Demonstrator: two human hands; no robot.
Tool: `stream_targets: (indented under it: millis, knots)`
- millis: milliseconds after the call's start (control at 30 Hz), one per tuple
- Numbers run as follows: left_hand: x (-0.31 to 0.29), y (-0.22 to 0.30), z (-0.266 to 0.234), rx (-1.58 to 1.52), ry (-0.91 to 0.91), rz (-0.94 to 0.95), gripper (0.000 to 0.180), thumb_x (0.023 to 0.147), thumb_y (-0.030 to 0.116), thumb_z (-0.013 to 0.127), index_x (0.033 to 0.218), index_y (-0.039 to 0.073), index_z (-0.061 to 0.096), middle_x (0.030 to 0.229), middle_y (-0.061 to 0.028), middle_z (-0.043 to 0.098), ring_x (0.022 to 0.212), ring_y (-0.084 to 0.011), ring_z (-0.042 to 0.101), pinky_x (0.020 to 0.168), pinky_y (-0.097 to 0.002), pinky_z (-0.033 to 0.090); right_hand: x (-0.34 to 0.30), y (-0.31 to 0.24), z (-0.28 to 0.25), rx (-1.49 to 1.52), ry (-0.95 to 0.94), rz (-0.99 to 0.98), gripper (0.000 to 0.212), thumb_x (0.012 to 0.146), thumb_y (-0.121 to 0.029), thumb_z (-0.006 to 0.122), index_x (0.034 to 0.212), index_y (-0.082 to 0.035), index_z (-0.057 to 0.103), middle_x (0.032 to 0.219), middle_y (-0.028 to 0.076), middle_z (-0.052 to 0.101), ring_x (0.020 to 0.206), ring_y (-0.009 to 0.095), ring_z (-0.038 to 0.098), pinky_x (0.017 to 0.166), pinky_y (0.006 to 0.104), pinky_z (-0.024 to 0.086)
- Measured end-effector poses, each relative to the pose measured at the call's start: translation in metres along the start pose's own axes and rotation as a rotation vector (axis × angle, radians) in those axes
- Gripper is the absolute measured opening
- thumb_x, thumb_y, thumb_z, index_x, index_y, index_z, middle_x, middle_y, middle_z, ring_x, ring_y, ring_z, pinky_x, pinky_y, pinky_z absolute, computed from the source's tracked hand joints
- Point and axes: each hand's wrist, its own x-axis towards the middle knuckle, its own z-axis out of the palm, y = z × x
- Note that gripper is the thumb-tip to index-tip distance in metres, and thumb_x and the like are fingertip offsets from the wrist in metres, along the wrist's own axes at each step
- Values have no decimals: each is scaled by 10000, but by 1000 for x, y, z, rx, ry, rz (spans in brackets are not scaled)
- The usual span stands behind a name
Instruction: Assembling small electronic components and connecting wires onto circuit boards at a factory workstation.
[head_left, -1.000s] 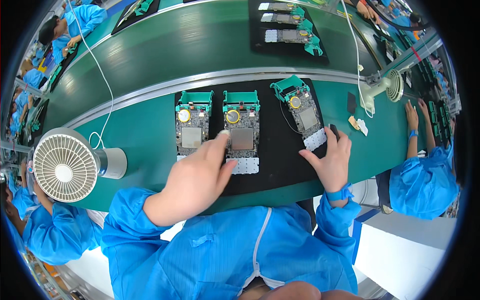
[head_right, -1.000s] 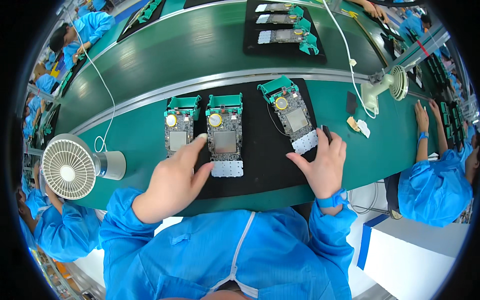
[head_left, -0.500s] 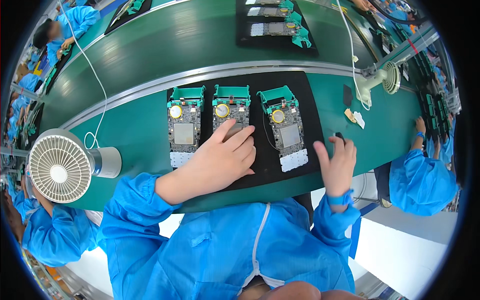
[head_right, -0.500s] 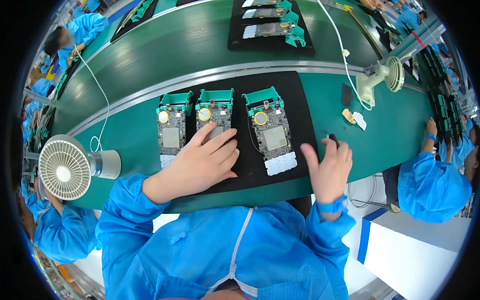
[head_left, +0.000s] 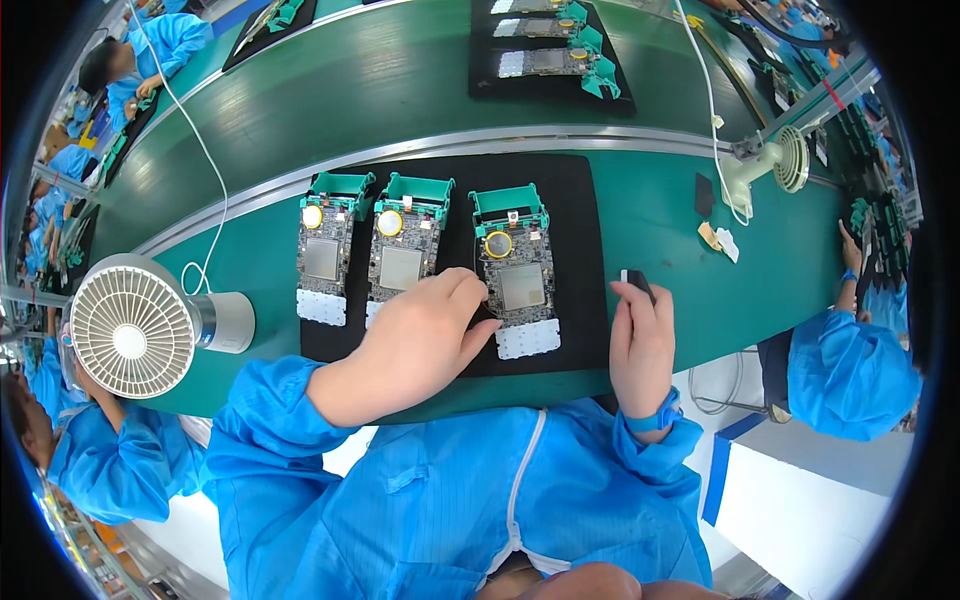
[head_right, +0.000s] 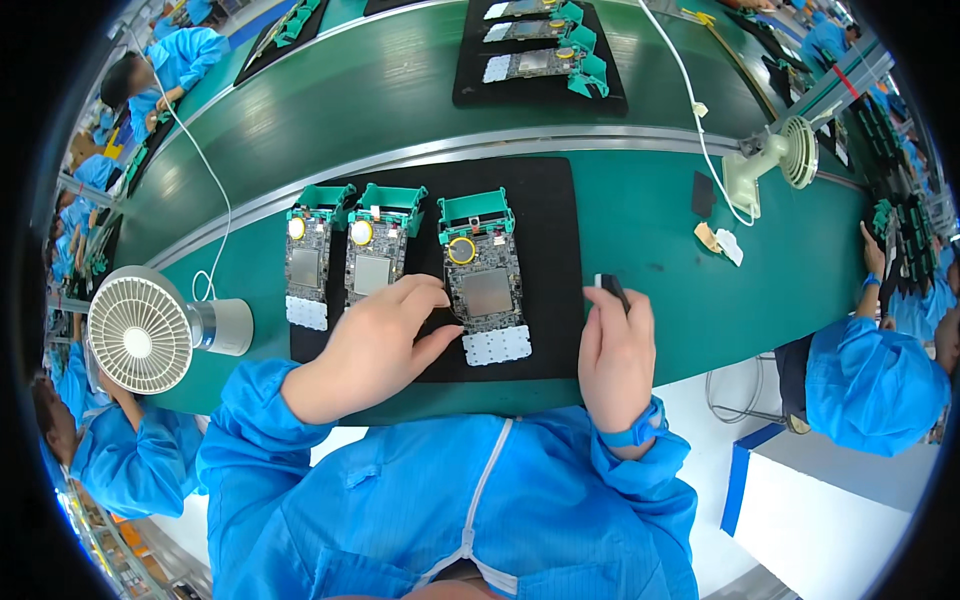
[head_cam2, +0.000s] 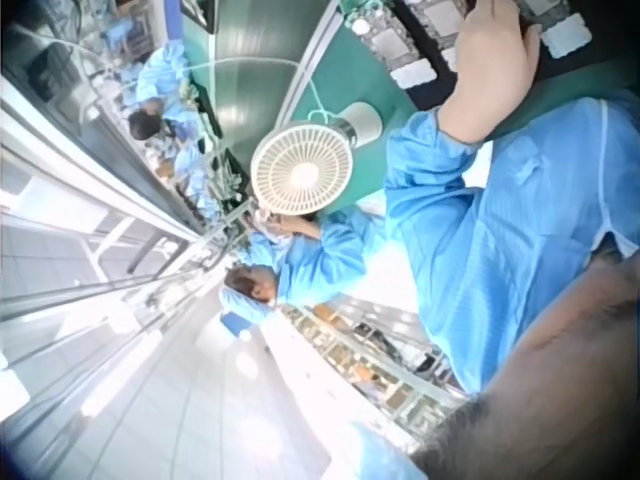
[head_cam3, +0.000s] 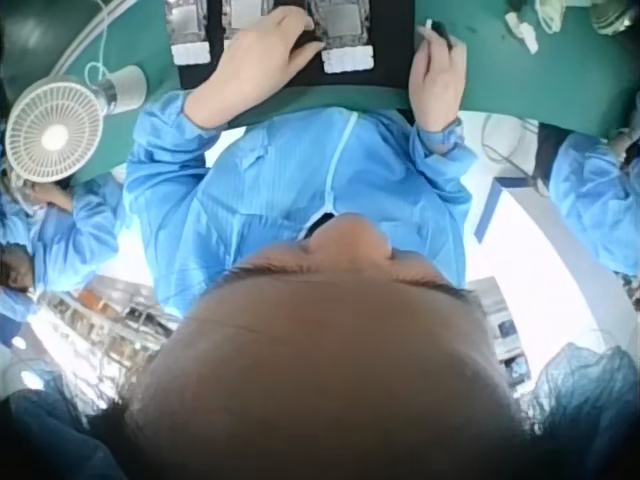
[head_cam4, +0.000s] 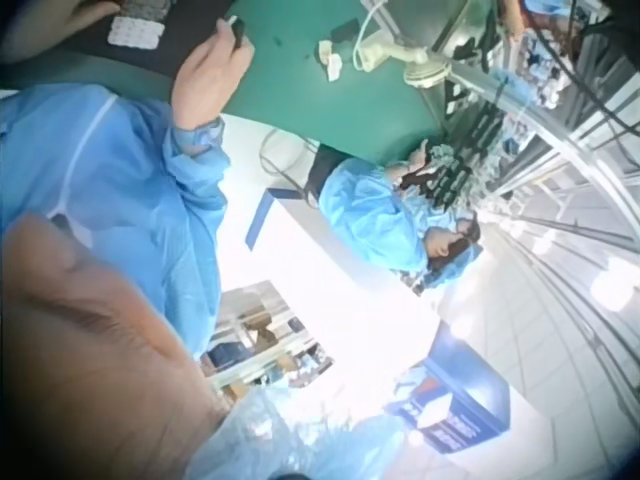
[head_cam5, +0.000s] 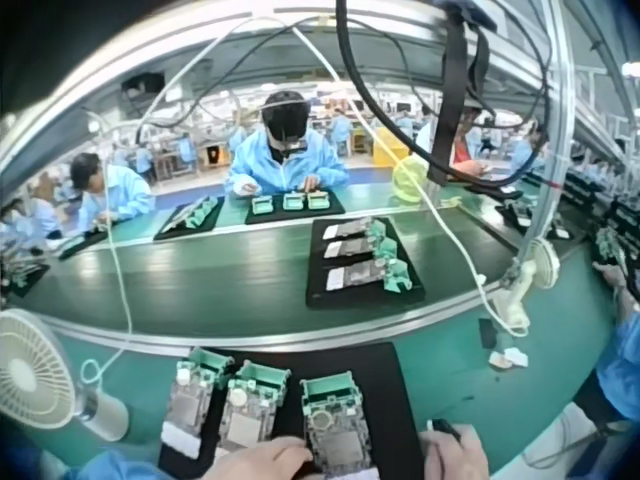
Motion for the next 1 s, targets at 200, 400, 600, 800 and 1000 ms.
stream_targets:
  millis: [200, 400, 600, 800, 1000]
  knots:
    - [-6, 2, 28, -661, -89, -313, 287, 856, 96, 700, 1048, 24, 498, 896, -109, 570, 623, -157, 621, 527, -312, 478, -20, -22, 12, 454, -96, -13, 440, 873, 30, 594, 1303, -36, 527, 1021, 157, 627, 906, 246, 660, 777, 310, 521]
    - [-7, 5, 28, -574, -120, -247, 261, 857, 148, 702, 1038, 53, 540, 699, -69, 568, 578, -185, 588, 511, -321, 460, -25, -12, 25, 383, -80, -62, 404, 849, 11, 639, 1234, 3, 518, 993, 180, 653, 786, 255, 686, 680, 317, 542]
    - [-7, -6, 38, -355, 85, -20, 189, 827, 143, 720, 926, 48, 590, 853, -101, 599, 686, -271, 615, 559, -350, 494, -26, -5, 43, 216, -26, -222, 335, 797, 20, 673, 1104, -6, 542, 788, 134, 611, 589, 275, 620, 496, 344, 469]
    - [-7, -10, 46, -408, 59, -60, 157, 826, 127, 713, 873, 49, 585, 835, -95, 568, 675, -270, 602, 553, -354, 493, -23, -11, 44, 186, -5, -232, 311, 784, 37, 667, 1066, -4, 541, 730, 126, 594, 545, 272, 605, 480, 357, 461]
    - [-7, -8, 48, -386, 29, -65, 168, 841, 137, 678, 877, 49, 541, 828, -99, 535, 682, -272, 593, 534, -364, 489, -22, -5, 45, 285, -41, -227, 318, 789, 40, 658, 1078, -8, 534, 734, 129, 601, 543, 271, 607, 469, 359, 456]
